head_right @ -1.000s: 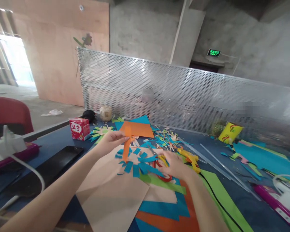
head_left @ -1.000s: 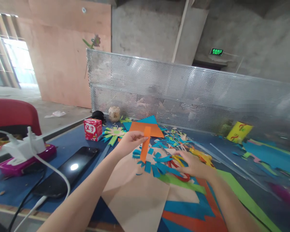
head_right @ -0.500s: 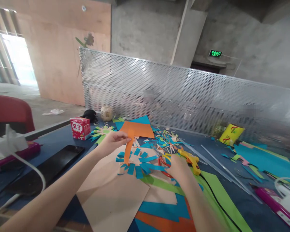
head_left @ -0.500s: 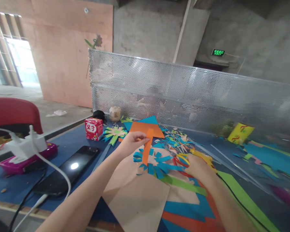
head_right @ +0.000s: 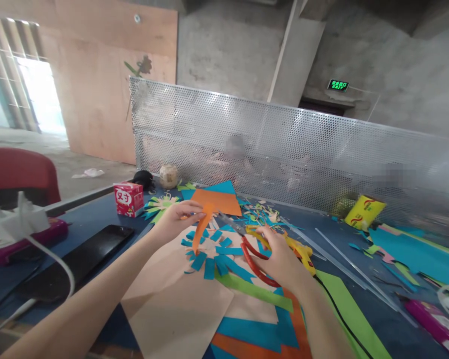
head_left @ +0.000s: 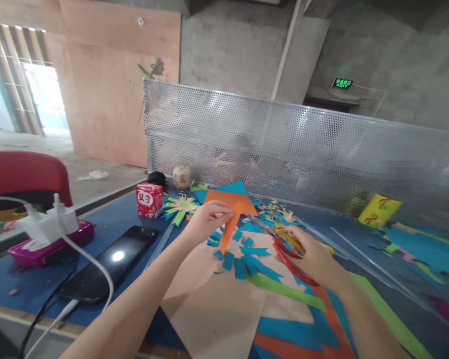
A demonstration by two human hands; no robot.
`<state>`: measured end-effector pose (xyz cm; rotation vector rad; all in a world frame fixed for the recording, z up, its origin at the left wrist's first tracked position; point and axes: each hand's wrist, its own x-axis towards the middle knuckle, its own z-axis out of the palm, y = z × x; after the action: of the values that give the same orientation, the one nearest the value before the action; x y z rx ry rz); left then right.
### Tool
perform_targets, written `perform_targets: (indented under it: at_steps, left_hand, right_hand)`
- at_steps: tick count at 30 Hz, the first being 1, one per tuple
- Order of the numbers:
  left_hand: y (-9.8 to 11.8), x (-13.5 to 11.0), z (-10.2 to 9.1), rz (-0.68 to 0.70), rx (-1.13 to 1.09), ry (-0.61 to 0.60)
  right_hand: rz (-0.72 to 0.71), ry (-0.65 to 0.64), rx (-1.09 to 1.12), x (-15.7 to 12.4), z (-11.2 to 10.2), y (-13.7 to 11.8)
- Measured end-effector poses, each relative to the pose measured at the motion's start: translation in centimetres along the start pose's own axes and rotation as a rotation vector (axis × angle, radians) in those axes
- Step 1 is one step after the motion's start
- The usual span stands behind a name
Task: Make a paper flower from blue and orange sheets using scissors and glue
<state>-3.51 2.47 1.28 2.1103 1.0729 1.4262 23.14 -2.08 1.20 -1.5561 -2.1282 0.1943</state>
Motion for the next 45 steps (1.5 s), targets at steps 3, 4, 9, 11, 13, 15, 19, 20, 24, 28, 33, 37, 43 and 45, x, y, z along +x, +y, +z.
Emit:
perform_targets:
  at_steps: [3,4,9,11,13,15,19,20,24,28,33,37,43,45]
  left_hand:
    - [0.1,0.0,0.0,-0.010,0.011,0.001]
    - [0.0,0.0,0.0,-0.012,0.019,0.001]
    - [-0.1,0.1,0.0,-0.036,0.054,0.034]
    - [0.0,0.1,0.0,-0.063,0.049,0.036]
    - [0.2,0.0,0.1,-0.101,0.040,0.041]
    - [0.3,0.0,0.1,-0.121,0.029,0.043]
    - [0.5,-0.1,0.2,-0.122,-0.014,0.021]
    - [0.5,-0.2,0.2,-0.120,-0.024,0.008]
    - [0.5,-0.2,0.3,-0.103,-0.015,-0.022]
    - [0.8,-0.2,0.3,-0.056,-0.009,-0.028]
    - [1.4,-0.3,0.4,-0.018,-0.023,-0.041]
    - [1.2,-0.3,0.5,-0.002,-0.029,-0.057]
    - [1.1,-0.3,0.5,-0.013,-0.061,-0.051]
    - [1.3,-0.3,0.6,-0.013,-0.080,-0.054]
  right_hand:
    - [0.017,-0.070,0.020,-0.2,-0.3,-0.1]
    - [0.026,-0.077,0.018,-0.2,-0.4,-0.1]
    - [0.023,-0.106,0.031,-0.2,-1.4,-0.5]
    - [0.029,-0.135,0.026,-0.3,-1.6,-0.9]
    - [0.052,-0.159,0.007,-0.4,-1.4,-1.2]
    - [0.069,-0.165,-0.011,-0.4,-1.1,-1.4]
    - [0.079,-0.167,-0.005,-0.3,-0.6,-1.4]
    - [0.083,-0.171,0.004,-0.3,-0.6,-1.4]
    - [0.066,-0.180,0.053,-0.2,-0.6,-1.5]
    - [0.079,-0.185,0.061,-0.3,-0.7,-1.7]
    - [0.070,-0.179,0.054,-0.3,-0.8,-2.0]
    - [0.081,-0.176,0.034,-0.3,-0.7,-1.9]
    - [0.050,-0.153,0.043,-0.3,-0.4,-1.5]
    - [0.063,-0.146,0.029,-0.4,-0.4,-1.6]
